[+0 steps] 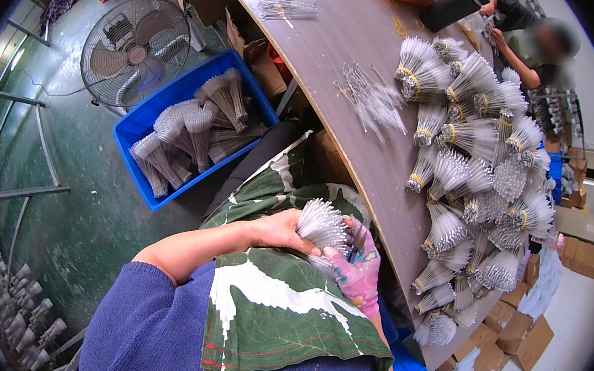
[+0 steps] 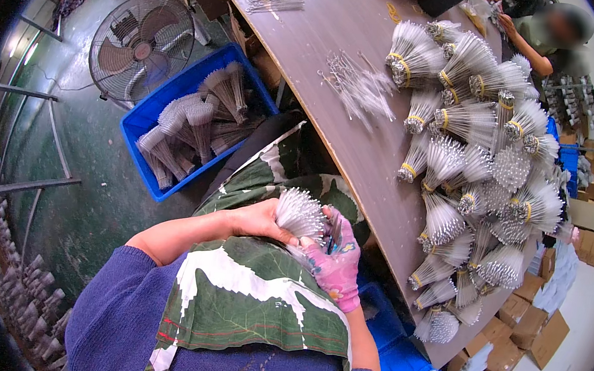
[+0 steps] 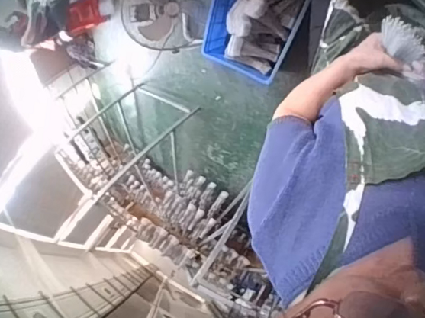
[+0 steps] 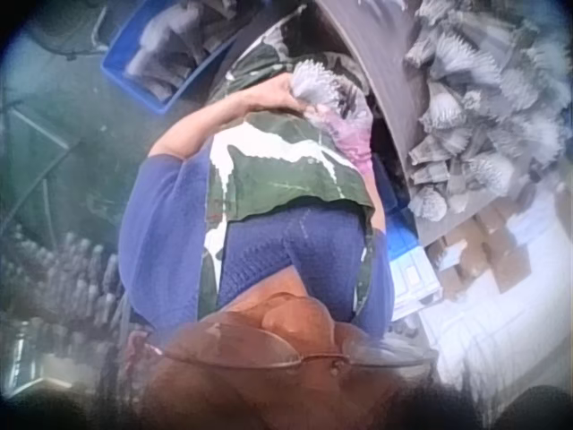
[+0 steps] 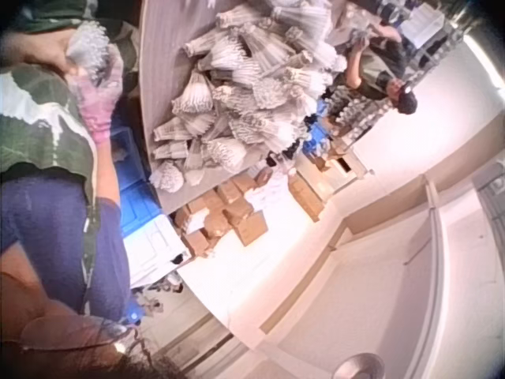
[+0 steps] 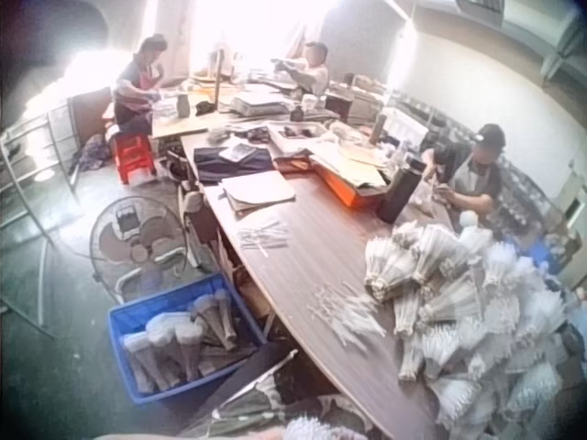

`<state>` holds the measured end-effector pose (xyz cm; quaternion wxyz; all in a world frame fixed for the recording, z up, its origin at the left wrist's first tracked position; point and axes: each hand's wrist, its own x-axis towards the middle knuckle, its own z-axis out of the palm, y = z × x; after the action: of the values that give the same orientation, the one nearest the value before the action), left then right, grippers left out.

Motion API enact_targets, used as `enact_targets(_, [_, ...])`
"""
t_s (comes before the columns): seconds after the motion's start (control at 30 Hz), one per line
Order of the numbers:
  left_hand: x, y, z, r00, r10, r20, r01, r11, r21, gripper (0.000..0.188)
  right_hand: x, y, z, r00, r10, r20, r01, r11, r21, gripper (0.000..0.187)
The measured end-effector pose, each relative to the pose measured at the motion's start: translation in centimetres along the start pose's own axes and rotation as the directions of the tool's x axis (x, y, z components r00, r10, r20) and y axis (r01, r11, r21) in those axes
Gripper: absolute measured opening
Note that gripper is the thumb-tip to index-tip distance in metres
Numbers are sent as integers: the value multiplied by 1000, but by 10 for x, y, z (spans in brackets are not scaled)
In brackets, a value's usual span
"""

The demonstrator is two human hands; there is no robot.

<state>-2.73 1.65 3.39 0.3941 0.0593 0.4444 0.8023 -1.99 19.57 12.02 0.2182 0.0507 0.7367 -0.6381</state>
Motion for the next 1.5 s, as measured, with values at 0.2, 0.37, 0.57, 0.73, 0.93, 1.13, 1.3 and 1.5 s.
enact_targets(0.2, [-3, 5, 2, 999, -18, -46, 19, 1000, 23, 41, 1, 6, -1, 999, 25, -36, -21, 992, 122, 61])
enact_targets(0.37, [-2, 2, 2, 997, 16, -72, -15, 1000, 8, 41, 5, 6, -6, 1000, -14, -27, 15, 998, 56, 61])
enact_targets(0.57, [-3, 4, 0, 995, 43, -93, -44, 999, -16, 41, 3, -12, -7, 997, 73, 3, -73, 988, 135, 50])
enact_targets(0.73, [-3, 8, 2, 988, 80, -135, -92, 992, -88, 39, 8, -8, -14, 987, 16, -158, 2, 994, 113, 28])
enact_targets(0.93, [-6, 11, 1, 981, 122, -153, -120, 993, 24, 38, 10, -21, -36, 976, 202, 78, -211, 968, 135, 38])
enact_targets(1.13, [-5, 13, 2, 979, 134, -152, -111, 982, 155, 38, 15, -25, -45, 928, 205, 312, -292, 919, 265, 45])
enact_targets(1.3, [-2, 5, 2, 978, 174, -117, -153, 974, 167, 39, 12, -19, -23, 992, 22, 121, -24, 1000, 9, 45])
enact_targets(1.5, [-1, 7, 6, 968, 202, -149, -188, 977, 101, 45, -7, 35, -25, 982, 39, -184, 51, 888, 457, 49])
